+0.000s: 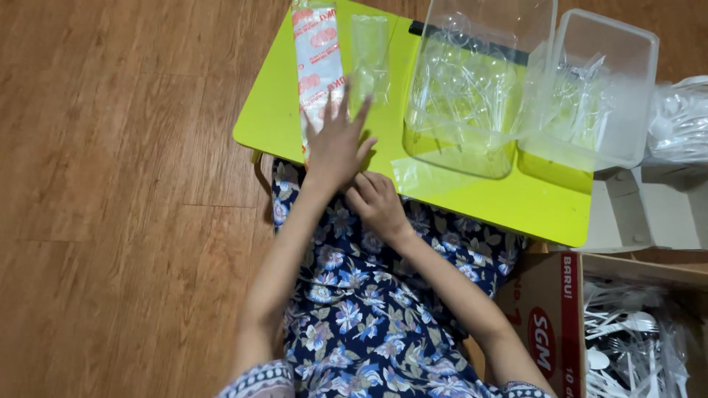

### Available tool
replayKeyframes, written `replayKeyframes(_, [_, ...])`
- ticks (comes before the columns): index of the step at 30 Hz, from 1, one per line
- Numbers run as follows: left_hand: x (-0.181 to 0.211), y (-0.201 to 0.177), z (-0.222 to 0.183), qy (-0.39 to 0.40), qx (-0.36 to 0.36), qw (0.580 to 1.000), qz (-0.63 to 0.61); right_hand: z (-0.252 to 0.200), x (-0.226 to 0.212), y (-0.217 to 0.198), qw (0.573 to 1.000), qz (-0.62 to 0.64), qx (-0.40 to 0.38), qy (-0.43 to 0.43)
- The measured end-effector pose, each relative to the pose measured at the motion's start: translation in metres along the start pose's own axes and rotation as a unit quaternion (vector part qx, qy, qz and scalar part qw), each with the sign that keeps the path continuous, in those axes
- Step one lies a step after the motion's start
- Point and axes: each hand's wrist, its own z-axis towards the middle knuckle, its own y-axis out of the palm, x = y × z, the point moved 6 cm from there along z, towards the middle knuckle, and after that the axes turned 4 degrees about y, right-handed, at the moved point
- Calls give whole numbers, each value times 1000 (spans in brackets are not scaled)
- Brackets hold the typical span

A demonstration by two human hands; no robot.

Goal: The person places individual plastic spoons into thin plastic sleeves and then stacks the sleeved spoons on a small table.

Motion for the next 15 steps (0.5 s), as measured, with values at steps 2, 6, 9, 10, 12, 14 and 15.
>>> replayKeyframes(2, [-13, 9, -18, -15, 19, 1000, -10, -3, 4, 5, 1000, -8, 23, -4])
replayKeyframes(6, [-37, 39, -34, -24, 82, 996, 33, -3, 4, -3, 999, 1, 46, -2])
replayKeyframes(9, [-38, 44, -33, -25, 104, 993, 53, -7, 7, 2, 997, 6, 68, 26])
replayKeyframes(10, [-39, 46, -33, -25, 103, 993, 53, -2, 4, -3, 997, 6, 67, 26])
replayKeyframes(12, [-41, 50, -32, -29, 110, 992, 55, 9, 2, -10, 997, 19, 56, 56])
replayKeyframes(14, [-45, 54, -30, -34, 100, 993, 58, 10, 2, -11, 996, 30, 45, 69])
replayKeyframes(15, [-45, 57, -28, -39, 90, 993, 59, 10, 3, -12, 995, 39, 33, 81])
